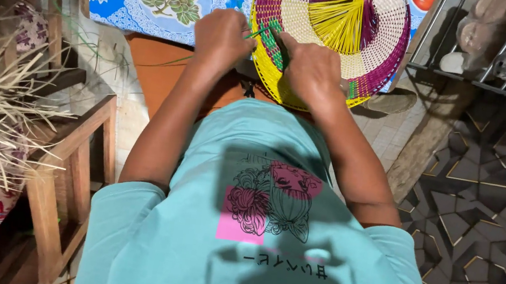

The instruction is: Weaving a colorful circular fan using thin fibers and a small weaving tool

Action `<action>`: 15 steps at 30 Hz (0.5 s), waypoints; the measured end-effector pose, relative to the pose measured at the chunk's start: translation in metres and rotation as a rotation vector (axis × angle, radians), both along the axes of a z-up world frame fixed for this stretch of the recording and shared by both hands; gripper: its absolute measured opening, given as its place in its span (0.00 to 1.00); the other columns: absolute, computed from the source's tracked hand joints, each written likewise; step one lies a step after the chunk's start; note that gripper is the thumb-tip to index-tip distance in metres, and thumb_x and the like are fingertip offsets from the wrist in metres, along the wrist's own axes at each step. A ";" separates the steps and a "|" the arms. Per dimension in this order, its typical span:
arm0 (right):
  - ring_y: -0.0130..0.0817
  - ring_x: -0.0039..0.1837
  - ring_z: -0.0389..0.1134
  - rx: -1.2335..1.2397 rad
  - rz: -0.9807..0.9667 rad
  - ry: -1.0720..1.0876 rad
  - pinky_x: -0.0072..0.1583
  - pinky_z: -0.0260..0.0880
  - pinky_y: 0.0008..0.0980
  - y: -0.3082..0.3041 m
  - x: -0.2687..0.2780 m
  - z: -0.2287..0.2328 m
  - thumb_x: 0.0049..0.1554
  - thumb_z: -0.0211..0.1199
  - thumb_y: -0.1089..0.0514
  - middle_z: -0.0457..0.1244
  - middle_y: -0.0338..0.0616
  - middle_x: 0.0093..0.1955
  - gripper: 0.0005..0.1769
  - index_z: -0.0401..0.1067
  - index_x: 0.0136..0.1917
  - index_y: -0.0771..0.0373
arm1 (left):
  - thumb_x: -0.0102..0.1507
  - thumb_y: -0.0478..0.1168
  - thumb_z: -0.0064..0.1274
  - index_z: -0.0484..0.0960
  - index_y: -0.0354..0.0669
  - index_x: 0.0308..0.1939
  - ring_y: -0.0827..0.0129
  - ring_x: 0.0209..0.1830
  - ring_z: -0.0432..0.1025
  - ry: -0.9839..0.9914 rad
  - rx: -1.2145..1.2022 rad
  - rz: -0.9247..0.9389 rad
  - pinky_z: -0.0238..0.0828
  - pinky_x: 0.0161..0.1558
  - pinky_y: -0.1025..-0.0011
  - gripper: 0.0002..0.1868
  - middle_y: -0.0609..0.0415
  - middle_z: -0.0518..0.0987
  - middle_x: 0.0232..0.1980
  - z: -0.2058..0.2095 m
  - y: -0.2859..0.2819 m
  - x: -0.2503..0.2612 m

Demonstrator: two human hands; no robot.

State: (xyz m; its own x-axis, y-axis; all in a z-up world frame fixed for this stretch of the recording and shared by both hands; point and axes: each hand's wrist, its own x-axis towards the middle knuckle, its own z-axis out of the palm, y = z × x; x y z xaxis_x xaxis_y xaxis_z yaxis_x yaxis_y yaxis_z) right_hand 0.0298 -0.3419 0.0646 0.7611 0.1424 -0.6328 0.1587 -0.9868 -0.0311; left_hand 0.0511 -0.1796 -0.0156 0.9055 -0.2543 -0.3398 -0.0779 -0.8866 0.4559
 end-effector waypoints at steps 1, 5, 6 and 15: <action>0.53 0.39 0.66 -0.002 0.004 -0.003 0.36 0.61 0.44 0.000 0.000 -0.003 0.46 0.45 0.64 0.65 0.52 0.36 0.34 0.57 0.65 0.41 | 0.48 0.47 0.56 0.59 0.50 0.12 0.64 0.17 0.59 -0.003 -0.002 0.004 0.49 0.18 0.64 0.20 0.60 0.63 0.14 -0.002 -0.005 0.000; 0.50 0.36 0.65 -0.018 0.012 -0.006 0.34 0.60 0.43 0.001 0.003 -0.006 0.47 0.45 0.64 0.64 0.50 0.32 0.34 0.57 0.66 0.41 | 0.49 0.43 0.56 0.64 0.49 0.12 0.59 0.19 0.64 -0.094 0.020 0.024 0.56 0.16 0.62 0.17 0.58 0.68 0.17 -0.017 -0.021 0.000; 0.51 0.38 0.65 -0.014 -0.019 0.025 0.36 0.61 0.44 0.002 0.005 -0.004 0.48 0.45 0.64 0.64 0.52 0.35 0.34 0.57 0.66 0.41 | 0.50 0.40 0.55 0.59 0.49 0.11 0.62 0.16 0.61 -0.136 0.030 0.017 0.52 0.14 0.64 0.20 0.58 0.64 0.16 -0.022 -0.024 0.000; 0.50 0.36 0.65 -0.012 0.049 -0.028 0.34 0.61 0.44 0.000 0.003 -0.010 0.46 0.45 0.64 0.64 0.50 0.32 0.33 0.59 0.64 0.42 | 0.49 0.39 0.54 0.69 0.46 0.13 0.53 0.15 0.64 -0.217 0.092 0.030 0.56 0.13 0.60 0.12 0.51 0.70 0.26 -0.029 -0.034 0.002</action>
State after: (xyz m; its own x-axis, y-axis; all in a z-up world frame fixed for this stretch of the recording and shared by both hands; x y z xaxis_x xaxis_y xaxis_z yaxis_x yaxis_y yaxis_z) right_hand 0.0333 -0.3416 0.0541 0.7709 0.1728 -0.6130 0.2080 -0.9780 -0.0142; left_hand 0.0532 -0.2133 -0.0444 0.9664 -0.2033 -0.1570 -0.1383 -0.9269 0.3489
